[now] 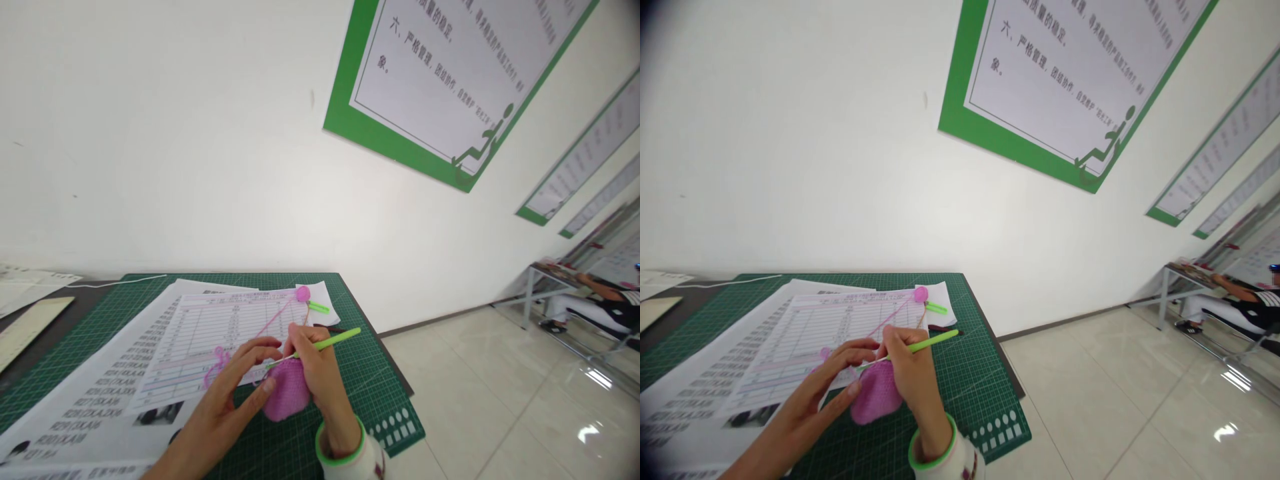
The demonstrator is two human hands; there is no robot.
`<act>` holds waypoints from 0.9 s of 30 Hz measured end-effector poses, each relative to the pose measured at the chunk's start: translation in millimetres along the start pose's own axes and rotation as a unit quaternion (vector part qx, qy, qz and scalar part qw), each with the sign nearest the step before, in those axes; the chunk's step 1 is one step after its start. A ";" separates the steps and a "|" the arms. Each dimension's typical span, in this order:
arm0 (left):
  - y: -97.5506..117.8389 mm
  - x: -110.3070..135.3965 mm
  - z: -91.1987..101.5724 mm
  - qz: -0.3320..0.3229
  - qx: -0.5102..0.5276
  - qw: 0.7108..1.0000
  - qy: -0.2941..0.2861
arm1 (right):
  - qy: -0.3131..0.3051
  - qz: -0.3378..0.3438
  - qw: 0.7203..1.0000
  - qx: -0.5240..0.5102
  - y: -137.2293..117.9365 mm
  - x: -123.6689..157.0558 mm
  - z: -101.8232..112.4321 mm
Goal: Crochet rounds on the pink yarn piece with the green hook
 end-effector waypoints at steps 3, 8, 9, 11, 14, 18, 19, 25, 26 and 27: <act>-4.9 -2.9 1.9 0.028 0.054 0.998 -0.012 | -0.022 0.016 0.999 0.020 -1.9 3.1 -9.8; -8.9 -6.3 0.9 0.077 0.133 0.987 -0.046 | -0.051 0.052 0.996 0.057 -3.7 7.0 -16.5; -9.1 -6.1 0.4 0.086 0.146 0.984 -0.052 | -0.053 0.064 0.994 0.066 -4.5 7.7 -17.3; -9.4 -4.9 -0.4 0.102 0.168 0.979 -0.060 | -0.050 0.096 0.990 0.089 -7.2 8.8 -17.8; -10.4 -2.7 -0.8 0.119 0.195 0.972 -0.060 | -0.046 0.167 0.976 0.131 -13.3 10.4 -17.1; -11.3 -1.8 -2.7 0.126 0.214 0.966 -0.066 | -0.044 0.242 0.955 0.164 -18.1 10.0 -9.9; -11.0 -2.0 -3.5 0.128 0.216 0.965 -0.070 | -0.038 0.248 0.954 0.166 -18.3 9.2 -6.4; -6.8 -3.7 -4.3 0.148 0.229 0.960 -0.071 | 0.019 0.171 0.977 0.126 -15.5 -0.4 13.6; -6.6 -3.9 -3.6 0.152 0.229 0.959 -0.067 | 0.014 0.140 0.984 0.108 -13.3 -2.9 14.5; -6.6 -4.1 -2.8 0.156 0.228 0.959 -0.062 | 0.004 0.108 0.990 0.089 -10.7 -5.5 14.8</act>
Point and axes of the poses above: each hand's wrist, its own x-axis away from the middle knuckle, its own z-axis out of the back of the hand, y = z × x, the point moved 6 cm from there along -x, towards the middle knuckle, and after that the axes turned 8 degrees about -x, right-handed, at the moved point
